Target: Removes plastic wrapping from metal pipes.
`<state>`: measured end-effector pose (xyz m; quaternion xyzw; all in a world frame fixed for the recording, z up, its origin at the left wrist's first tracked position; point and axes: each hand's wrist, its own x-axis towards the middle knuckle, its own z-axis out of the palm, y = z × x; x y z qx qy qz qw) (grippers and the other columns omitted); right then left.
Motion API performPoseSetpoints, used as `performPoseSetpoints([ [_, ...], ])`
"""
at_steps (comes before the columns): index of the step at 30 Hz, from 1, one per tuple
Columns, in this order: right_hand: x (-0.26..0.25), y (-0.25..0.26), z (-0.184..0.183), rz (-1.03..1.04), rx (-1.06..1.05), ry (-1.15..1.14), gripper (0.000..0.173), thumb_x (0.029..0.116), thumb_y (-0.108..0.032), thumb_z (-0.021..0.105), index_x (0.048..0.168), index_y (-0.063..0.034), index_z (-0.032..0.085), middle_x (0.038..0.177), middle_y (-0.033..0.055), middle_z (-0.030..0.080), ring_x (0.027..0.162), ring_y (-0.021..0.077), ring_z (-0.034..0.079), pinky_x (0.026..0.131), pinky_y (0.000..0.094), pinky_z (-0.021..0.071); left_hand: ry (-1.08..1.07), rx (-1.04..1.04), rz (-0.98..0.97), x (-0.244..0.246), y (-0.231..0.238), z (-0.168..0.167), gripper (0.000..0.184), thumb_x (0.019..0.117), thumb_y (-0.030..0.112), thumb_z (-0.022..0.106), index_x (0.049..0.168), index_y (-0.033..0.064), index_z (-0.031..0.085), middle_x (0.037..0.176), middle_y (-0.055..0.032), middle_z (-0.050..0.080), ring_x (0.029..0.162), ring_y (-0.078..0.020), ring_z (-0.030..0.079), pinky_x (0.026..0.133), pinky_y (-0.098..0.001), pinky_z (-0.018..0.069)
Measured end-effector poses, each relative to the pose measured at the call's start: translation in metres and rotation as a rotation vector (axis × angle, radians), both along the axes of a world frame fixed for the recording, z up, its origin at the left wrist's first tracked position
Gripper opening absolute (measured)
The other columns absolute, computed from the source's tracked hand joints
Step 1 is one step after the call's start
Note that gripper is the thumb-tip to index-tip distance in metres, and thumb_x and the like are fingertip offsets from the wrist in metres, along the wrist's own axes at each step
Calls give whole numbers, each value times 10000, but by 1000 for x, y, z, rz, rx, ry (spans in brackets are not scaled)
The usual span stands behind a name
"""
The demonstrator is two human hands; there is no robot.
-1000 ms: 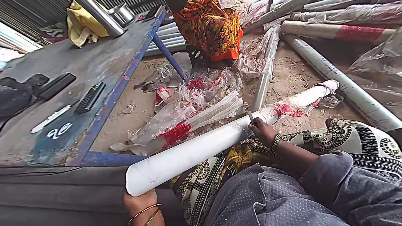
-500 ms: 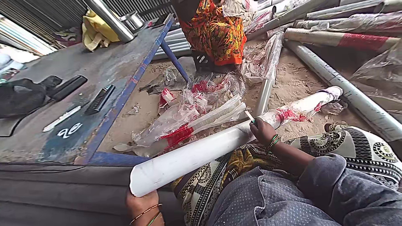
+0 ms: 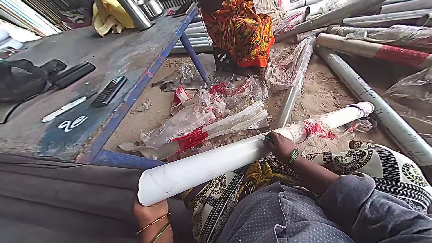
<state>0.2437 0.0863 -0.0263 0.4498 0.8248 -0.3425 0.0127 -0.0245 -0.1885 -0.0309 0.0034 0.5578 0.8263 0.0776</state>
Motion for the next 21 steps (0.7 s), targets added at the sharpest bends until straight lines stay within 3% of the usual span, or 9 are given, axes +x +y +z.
performPoseSetpoints([
  [5,-2,-4,-2,-29,124,-16,409,1091,-257,430,1344,29,575,1295,260,636,1181,414,642,965,573,482,-17,-25,-4,1,1,5,426,1117,283,145,1364,75,423,1201,-18,585,1096,-90,604,952,-315,515],
  [14,0,-5,-4,-105,73,55,357,1073,-219,484,1272,47,615,1214,269,664,1142,421,650,951,594,474,-4,23,-3,-1,-4,1,435,1118,248,124,1353,45,430,1174,-15,605,1073,-77,619,948,-286,522],
  [19,10,14,8,30,15,15,379,1042,-299,575,1247,9,658,1154,229,691,1093,377,662,962,571,483,16,36,-52,-9,-14,-18,441,1101,193,96,1359,35,416,1115,64,612,1023,23,607,932,-205,512],
  [21,8,12,8,17,24,31,424,1018,-353,624,1250,-2,673,1162,219,697,1087,366,666,966,568,488,8,40,-52,-12,-15,-23,398,1095,164,154,1313,44,464,1071,81,636,991,32,618,913,-199,523],
])
